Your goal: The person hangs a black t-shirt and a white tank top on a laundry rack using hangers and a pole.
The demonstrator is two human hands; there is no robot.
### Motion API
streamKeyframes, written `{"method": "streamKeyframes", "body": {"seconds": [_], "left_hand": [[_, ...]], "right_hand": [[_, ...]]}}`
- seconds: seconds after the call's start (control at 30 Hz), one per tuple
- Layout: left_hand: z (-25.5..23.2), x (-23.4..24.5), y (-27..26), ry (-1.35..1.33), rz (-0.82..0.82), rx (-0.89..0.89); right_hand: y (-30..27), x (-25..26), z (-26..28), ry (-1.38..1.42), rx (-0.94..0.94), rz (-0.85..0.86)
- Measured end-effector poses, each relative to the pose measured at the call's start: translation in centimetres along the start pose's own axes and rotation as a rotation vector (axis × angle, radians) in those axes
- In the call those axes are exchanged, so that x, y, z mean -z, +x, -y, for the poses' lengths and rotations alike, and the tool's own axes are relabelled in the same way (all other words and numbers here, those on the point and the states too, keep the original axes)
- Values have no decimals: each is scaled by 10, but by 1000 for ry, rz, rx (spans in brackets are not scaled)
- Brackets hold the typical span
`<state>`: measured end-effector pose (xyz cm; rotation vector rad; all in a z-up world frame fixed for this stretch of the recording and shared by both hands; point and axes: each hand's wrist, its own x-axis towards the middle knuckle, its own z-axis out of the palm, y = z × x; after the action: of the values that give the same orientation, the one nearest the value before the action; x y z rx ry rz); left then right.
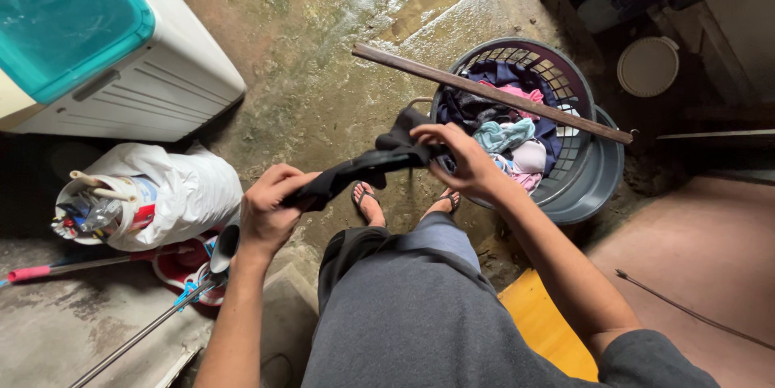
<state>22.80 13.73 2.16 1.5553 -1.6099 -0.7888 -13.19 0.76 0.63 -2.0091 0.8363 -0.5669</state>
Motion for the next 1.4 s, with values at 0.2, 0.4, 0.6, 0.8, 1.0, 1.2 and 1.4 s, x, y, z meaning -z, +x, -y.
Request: {"method": "streamKeyframes", "body": {"seconds": [0.2, 0.4, 0.6, 0.8, 1.0, 1.2, 1.4], "left_hand": [[45, 9, 0, -143, 203, 105], [125, 0, -37, -92, 402, 457], [115, 46, -51, -15, 177, 472], [9, 71, -15, -111, -111, -17], [0, 36, 0, -321, -201, 110], [-6, 24, -1, -283, -263, -44], [-25, 10, -7, -118, -255, -50]], "right_hand": [[16, 6, -30, -181, 207, -35], [23, 38, -16, -228, 194, -5], [32, 56, -8, -277, 146, -50], [40, 57, 7, -147, 174, -86], [50, 61, 20, -111, 130, -80], [50, 57, 27, -198, 187, -140], [50, 56, 31, -118, -18, -135]]}}
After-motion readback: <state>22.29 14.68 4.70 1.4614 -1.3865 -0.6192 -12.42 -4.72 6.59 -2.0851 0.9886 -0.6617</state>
